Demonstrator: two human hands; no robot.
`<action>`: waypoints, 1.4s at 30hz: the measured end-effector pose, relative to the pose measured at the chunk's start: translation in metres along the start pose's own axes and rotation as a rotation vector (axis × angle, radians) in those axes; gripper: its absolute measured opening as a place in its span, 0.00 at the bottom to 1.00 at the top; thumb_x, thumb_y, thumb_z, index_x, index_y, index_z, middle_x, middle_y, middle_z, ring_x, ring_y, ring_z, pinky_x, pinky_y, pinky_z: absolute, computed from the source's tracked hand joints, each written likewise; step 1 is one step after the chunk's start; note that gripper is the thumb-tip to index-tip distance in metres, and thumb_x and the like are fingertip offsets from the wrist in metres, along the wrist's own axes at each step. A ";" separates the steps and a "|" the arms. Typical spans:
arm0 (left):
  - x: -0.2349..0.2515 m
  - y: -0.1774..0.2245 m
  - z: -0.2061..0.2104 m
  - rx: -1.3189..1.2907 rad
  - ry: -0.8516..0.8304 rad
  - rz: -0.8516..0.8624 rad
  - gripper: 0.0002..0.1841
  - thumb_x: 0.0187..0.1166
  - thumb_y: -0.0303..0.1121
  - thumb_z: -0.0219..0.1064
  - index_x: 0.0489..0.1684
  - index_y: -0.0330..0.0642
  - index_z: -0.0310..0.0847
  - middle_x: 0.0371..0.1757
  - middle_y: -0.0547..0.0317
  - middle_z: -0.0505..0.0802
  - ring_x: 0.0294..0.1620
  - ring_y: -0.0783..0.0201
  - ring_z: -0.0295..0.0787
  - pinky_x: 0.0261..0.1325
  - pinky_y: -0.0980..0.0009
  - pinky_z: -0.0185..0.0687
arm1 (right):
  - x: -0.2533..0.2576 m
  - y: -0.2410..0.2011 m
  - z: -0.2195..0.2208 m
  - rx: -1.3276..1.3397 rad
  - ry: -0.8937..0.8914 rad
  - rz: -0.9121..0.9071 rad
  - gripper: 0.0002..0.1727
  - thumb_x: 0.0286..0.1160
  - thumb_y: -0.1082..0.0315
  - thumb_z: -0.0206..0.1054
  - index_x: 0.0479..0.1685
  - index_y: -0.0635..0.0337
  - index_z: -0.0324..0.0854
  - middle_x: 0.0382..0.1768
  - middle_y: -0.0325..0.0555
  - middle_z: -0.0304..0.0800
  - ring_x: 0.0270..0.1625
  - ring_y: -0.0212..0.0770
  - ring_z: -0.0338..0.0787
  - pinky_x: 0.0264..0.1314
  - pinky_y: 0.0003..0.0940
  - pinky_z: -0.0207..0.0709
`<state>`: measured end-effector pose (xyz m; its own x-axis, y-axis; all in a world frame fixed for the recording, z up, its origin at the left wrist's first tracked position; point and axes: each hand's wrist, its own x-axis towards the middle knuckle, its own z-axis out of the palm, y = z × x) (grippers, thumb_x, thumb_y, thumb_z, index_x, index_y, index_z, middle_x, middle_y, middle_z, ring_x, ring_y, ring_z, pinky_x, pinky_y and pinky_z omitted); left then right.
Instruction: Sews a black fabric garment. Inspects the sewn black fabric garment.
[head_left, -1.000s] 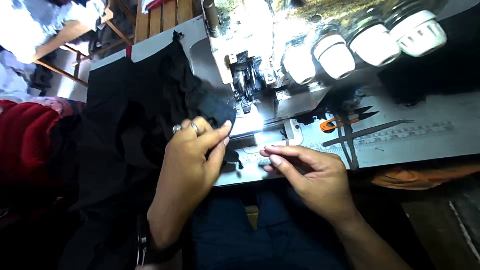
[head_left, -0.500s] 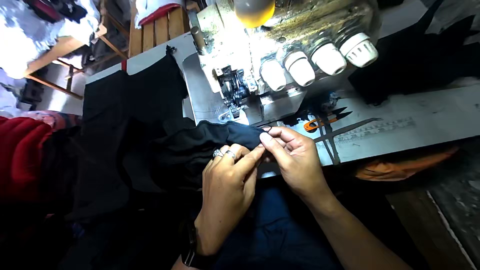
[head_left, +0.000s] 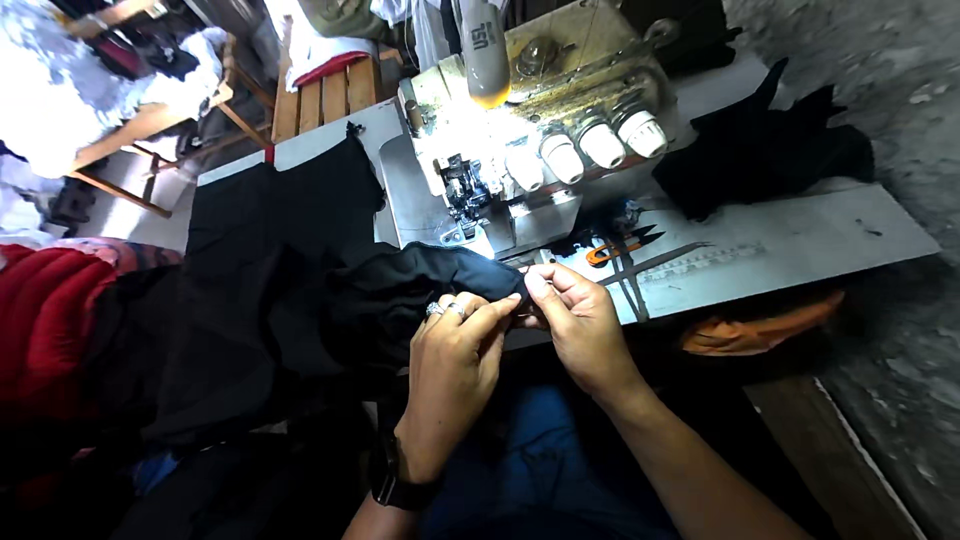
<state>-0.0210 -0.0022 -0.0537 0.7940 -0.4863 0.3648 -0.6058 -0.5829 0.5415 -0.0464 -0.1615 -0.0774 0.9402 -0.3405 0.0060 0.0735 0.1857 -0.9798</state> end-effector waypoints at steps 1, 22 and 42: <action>-0.001 0.001 -0.001 0.000 0.002 0.000 0.12 0.83 0.36 0.66 0.56 0.58 0.95 0.44 0.69 0.94 0.48 0.71 0.88 0.52 0.68 0.84 | -0.001 -0.001 0.001 0.000 0.001 0.003 0.11 0.88 0.71 0.58 0.46 0.63 0.87 0.31 0.43 0.93 0.33 0.36 0.95 0.40 0.31 0.94; 0.050 -0.046 -0.140 0.111 -0.087 -0.144 0.09 0.77 0.34 0.75 0.52 0.47 0.91 0.42 0.63 0.96 0.38 0.71 0.91 0.44 0.69 0.87 | 0.003 -0.006 -0.026 -0.295 0.008 -0.074 0.06 0.77 0.65 0.74 0.44 0.56 0.89 0.33 0.36 0.93 0.28 0.29 0.90 0.31 0.27 0.88; 0.084 -0.026 -0.074 0.323 -0.252 0.101 0.14 0.81 0.46 0.67 0.51 0.49 0.92 0.58 0.54 0.93 0.64 0.47 0.87 0.67 0.35 0.71 | -0.001 -0.024 -0.028 -0.239 -0.069 -0.104 0.11 0.68 0.74 0.80 0.47 0.60 0.90 0.35 0.39 0.95 0.31 0.31 0.93 0.35 0.26 0.91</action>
<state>0.0655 0.0203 0.0189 0.7166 -0.6724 0.1853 -0.6968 -0.6784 0.2328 -0.0581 -0.1918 -0.0590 0.9529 -0.2811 0.1143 0.0978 -0.0721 -0.9926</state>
